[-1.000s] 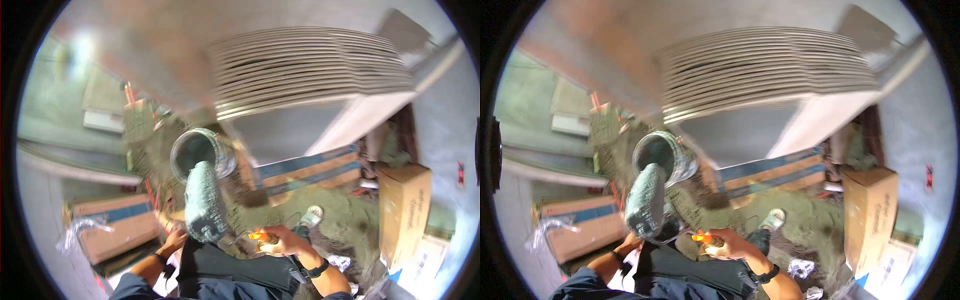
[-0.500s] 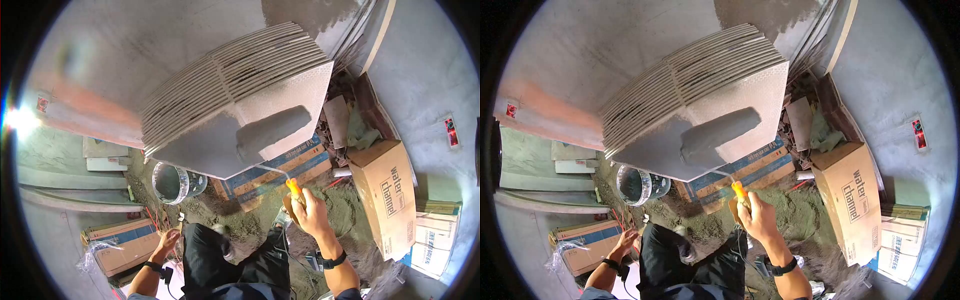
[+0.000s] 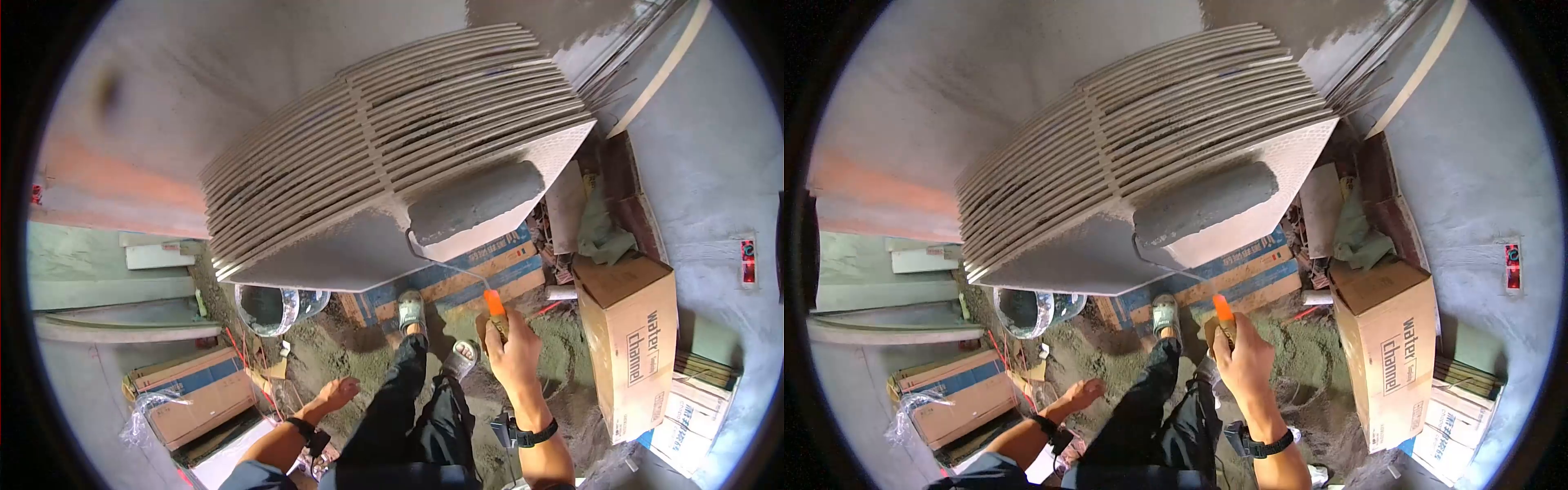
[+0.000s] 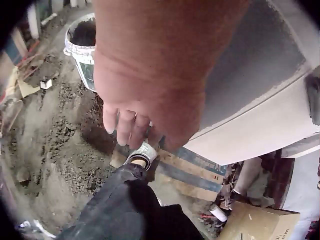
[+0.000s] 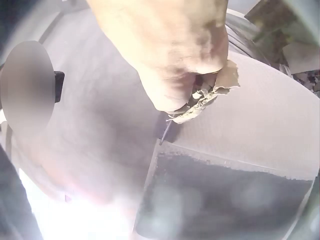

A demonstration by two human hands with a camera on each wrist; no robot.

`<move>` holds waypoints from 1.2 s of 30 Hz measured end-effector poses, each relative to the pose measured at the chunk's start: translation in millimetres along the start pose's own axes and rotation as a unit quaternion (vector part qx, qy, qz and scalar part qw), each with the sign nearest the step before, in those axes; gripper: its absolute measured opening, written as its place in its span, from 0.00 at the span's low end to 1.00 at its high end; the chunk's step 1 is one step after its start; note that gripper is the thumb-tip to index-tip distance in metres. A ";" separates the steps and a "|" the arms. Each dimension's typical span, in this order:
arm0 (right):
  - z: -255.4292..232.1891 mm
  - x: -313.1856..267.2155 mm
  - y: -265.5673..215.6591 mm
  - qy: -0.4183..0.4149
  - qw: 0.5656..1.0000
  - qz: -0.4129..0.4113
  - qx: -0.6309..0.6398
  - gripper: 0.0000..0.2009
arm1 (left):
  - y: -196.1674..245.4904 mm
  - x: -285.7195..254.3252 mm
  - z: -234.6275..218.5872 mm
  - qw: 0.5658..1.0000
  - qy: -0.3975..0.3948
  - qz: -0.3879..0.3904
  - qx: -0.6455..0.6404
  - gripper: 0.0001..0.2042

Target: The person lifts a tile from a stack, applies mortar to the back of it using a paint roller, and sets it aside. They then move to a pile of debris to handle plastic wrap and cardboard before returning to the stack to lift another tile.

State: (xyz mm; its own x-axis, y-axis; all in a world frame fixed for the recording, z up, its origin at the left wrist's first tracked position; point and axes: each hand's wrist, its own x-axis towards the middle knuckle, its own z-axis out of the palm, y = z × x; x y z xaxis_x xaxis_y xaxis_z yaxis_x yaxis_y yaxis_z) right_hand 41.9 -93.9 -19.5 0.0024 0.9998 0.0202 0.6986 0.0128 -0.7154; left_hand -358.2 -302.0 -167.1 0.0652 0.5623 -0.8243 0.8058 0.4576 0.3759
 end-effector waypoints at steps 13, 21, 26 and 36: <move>10.2 10.0 -2.0 -0.020 0.997 0.049 -0.054 0.13 | -14.3 34.7 -44.4 0.995 -0.029 0.022 -0.088 0.15; 37.2 10.5 35.8 -0.080 0.987 0.081 -0.115 0.12 | -24.0 52.7 -30.5 0.997 -0.046 0.026 -0.053 0.18; 56.8 9.5 63.2 -0.103 0.981 0.112 -0.123 0.12 | -19.1 54.4 -34.8 0.994 -0.063 0.012 -0.085 0.18; 4.9 17.2 10.7 -0.021 0.989 0.093 -0.111 0.14 | -36.6 71.3 -45.2 0.988 -0.099 0.004 -0.115 0.19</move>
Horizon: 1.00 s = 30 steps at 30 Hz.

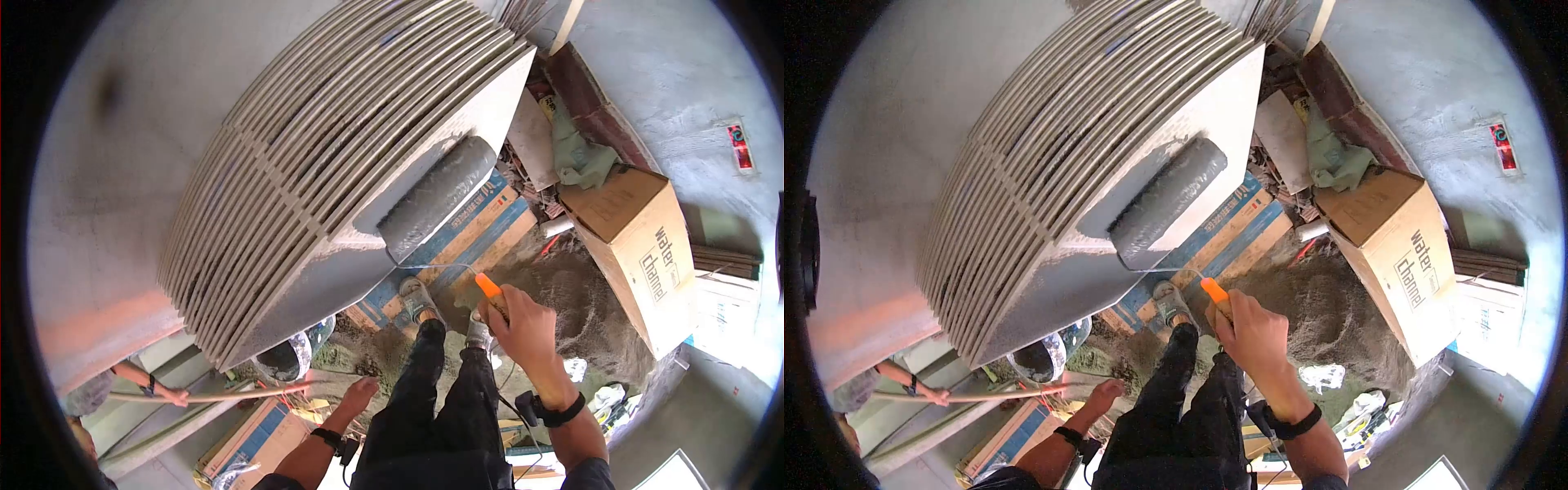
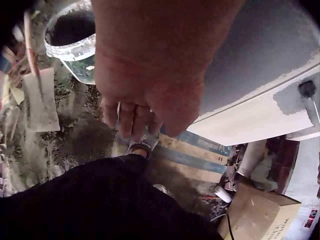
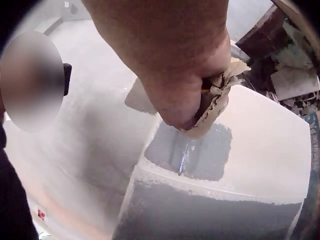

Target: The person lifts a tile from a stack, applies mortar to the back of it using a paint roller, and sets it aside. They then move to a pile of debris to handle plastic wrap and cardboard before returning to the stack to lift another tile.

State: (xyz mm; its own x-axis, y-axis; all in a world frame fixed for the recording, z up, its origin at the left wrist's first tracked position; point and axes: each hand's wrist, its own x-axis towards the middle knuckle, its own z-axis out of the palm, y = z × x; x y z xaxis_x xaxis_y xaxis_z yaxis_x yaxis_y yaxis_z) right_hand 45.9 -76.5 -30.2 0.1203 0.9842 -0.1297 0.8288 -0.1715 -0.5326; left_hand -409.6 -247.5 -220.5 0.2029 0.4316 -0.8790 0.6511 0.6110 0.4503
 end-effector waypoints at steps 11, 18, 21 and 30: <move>-71.4 32.5 4.3 0.059 0.998 -0.006 0.015 0.15 | 13.1 12.2 -25.8 1.000 0.003 0.008 0.008 0.18; -54.0 71.5 58.3 -0.046 0.998 0.018 -0.041 0.12 | 14.3 9.6 -12.1 0.989 0.007 0.005 -0.149 0.16; -44.3 75.3 74.8 -0.061 0.997 0.029 -0.049 0.13 | 37.8 11.1 -6.2 0.995 0.013 -0.025 -0.097 0.16; -116.4 72.5 45.8 -0.010 1.000 -0.006 0.008 0.13 | 122.3 15.1 23.3 0.996 0.021 -0.015 -0.082 0.14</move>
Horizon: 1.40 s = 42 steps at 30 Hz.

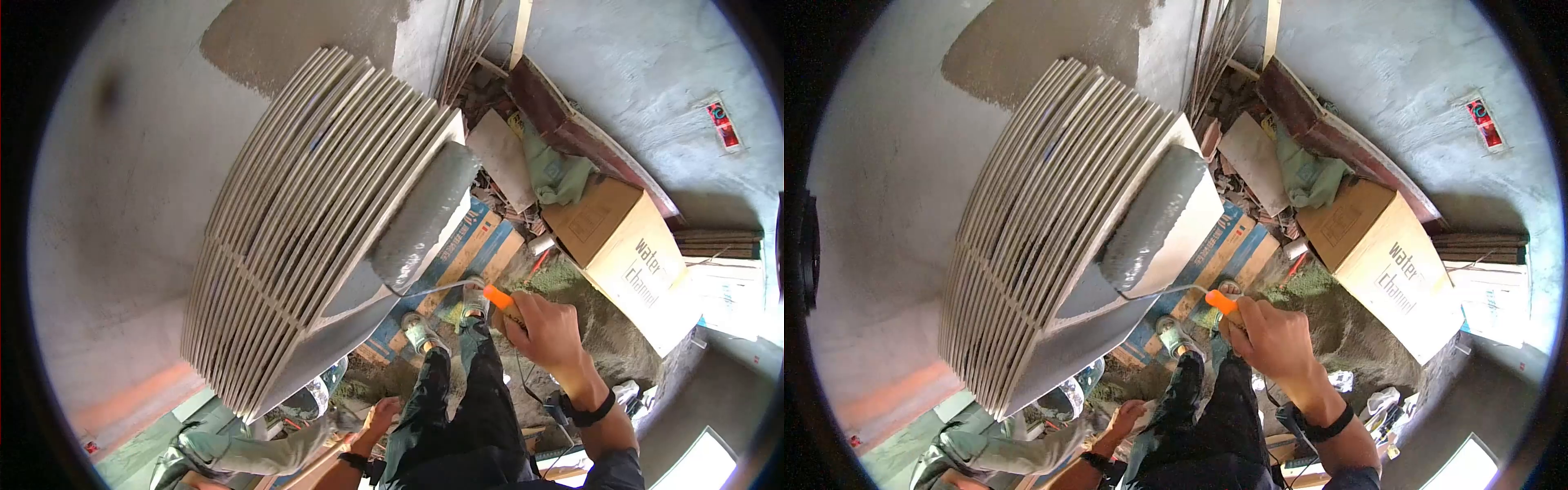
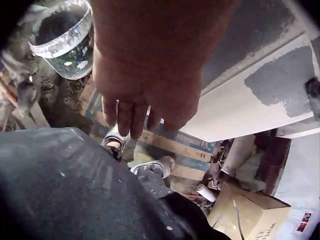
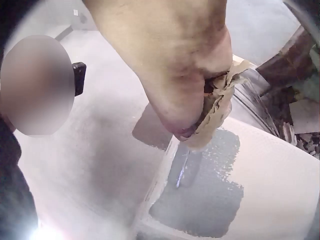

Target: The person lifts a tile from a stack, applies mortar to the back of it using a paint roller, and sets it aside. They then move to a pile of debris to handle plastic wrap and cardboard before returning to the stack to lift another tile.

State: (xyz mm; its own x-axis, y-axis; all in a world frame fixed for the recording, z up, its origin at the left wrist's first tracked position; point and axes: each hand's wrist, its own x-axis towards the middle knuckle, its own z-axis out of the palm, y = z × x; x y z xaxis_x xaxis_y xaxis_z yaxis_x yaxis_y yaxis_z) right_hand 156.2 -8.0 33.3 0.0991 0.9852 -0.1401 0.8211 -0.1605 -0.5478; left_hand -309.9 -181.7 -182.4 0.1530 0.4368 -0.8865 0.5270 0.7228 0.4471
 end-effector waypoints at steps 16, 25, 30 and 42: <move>72.5 35.5 97.6 -0.109 0.994 0.024 0.001 0.14 | 6.0 24.3 29.7 0.996 -0.026 -0.036 -0.078 0.14; 188.0 56.7 184.7 -0.146 0.986 0.033 -0.073 0.14 | 45.8 39.8 46.5 0.966 -0.065 0.045 0.245 0.23; 257.9 67.0 230.8 -0.176 0.980 0.049 -0.075 0.14 | 79.8 59.2 51.4 0.937 -0.099 0.099 0.321 0.25; 403.4 96.6 317.5 -0.255 0.958 0.084 -0.104 0.11 | 81.1 107.6 21.0 0.925 -0.079 0.147 0.342 0.24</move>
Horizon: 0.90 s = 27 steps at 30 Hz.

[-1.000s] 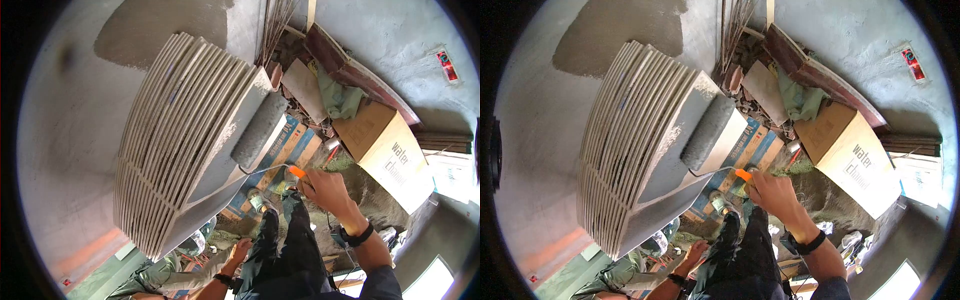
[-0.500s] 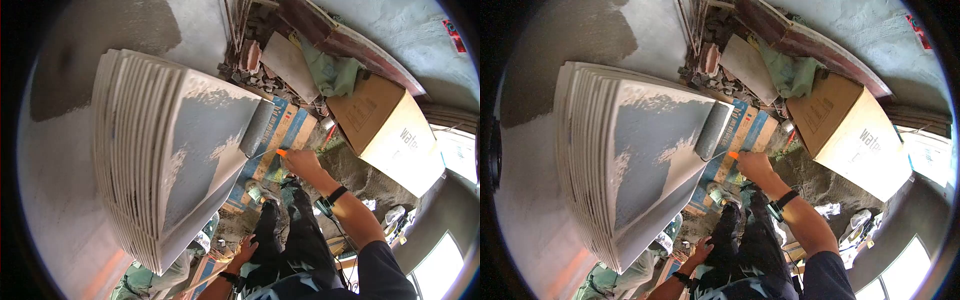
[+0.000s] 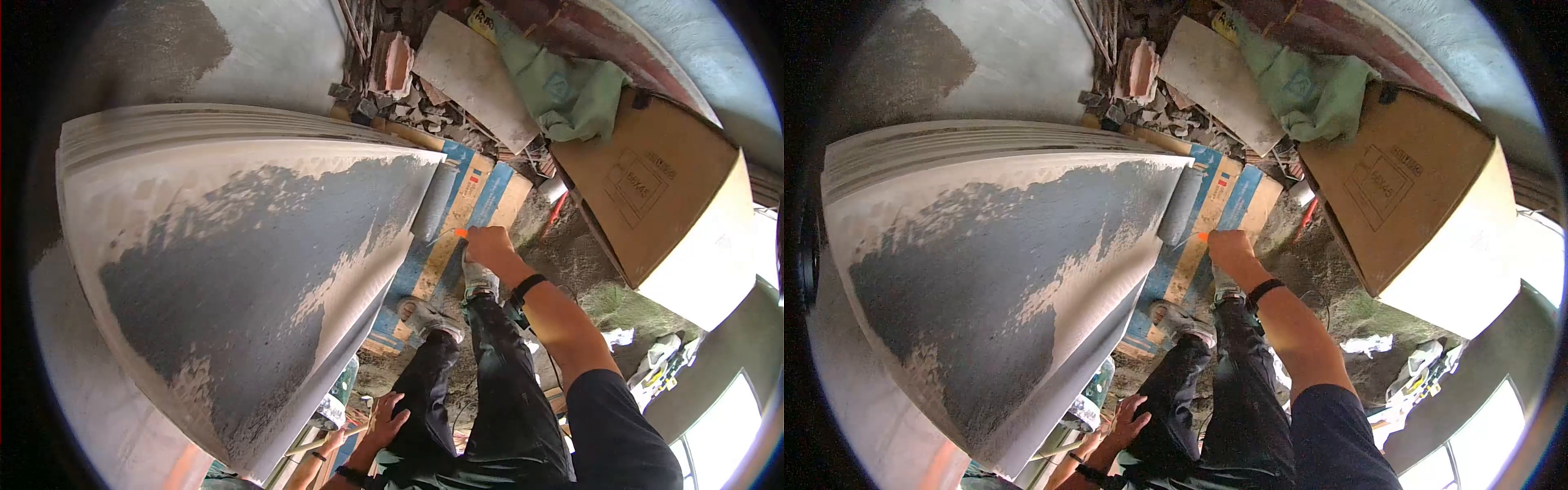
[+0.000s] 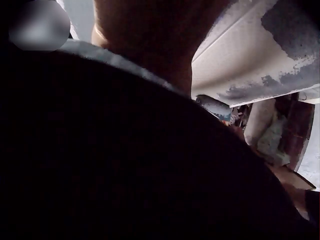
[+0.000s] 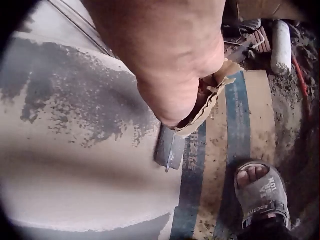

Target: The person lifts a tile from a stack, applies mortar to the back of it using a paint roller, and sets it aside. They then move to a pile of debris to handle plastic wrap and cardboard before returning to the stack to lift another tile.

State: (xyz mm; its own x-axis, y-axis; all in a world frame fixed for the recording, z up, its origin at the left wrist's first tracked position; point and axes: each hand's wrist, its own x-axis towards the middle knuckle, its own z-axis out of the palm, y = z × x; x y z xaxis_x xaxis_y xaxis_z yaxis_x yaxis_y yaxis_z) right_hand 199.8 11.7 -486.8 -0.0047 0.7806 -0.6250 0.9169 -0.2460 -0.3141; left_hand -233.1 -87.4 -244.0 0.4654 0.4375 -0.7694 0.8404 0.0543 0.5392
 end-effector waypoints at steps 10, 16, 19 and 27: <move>-65.5 -68.6 -28.6 0.061 0.998 0.024 0.004 0.07 | 0.2 -13.4 25.4 0.998 -0.036 -0.015 -0.058 0.23; -165.9 -163.3 -61.2 0.215 0.975 -0.056 0.006 0.08 | 3.6 -23.7 48.1 0.984 -0.136 -0.038 -0.105 0.24; -197.7 -203.0 -74.4 0.153 0.982 -0.061 0.091 0.17 | 23.5 -26.7 41.8 0.971 -0.152 -0.117 -0.143 0.24; -265.6 -271.2 -121.2 0.280 0.932 -0.163 0.162 0.09 | 58.1 -52.9 23.2 0.928 -0.143 -0.257 -0.229 0.26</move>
State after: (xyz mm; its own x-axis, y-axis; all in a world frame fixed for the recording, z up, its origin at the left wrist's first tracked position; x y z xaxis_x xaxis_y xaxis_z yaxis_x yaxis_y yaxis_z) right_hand 195.9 -17.6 -89.4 0.0306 0.9994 -0.0169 0.7347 -0.0340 -0.6776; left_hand -202.5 -128.2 -179.9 0.1458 -0.0029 -0.9893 0.7963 0.5937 0.1156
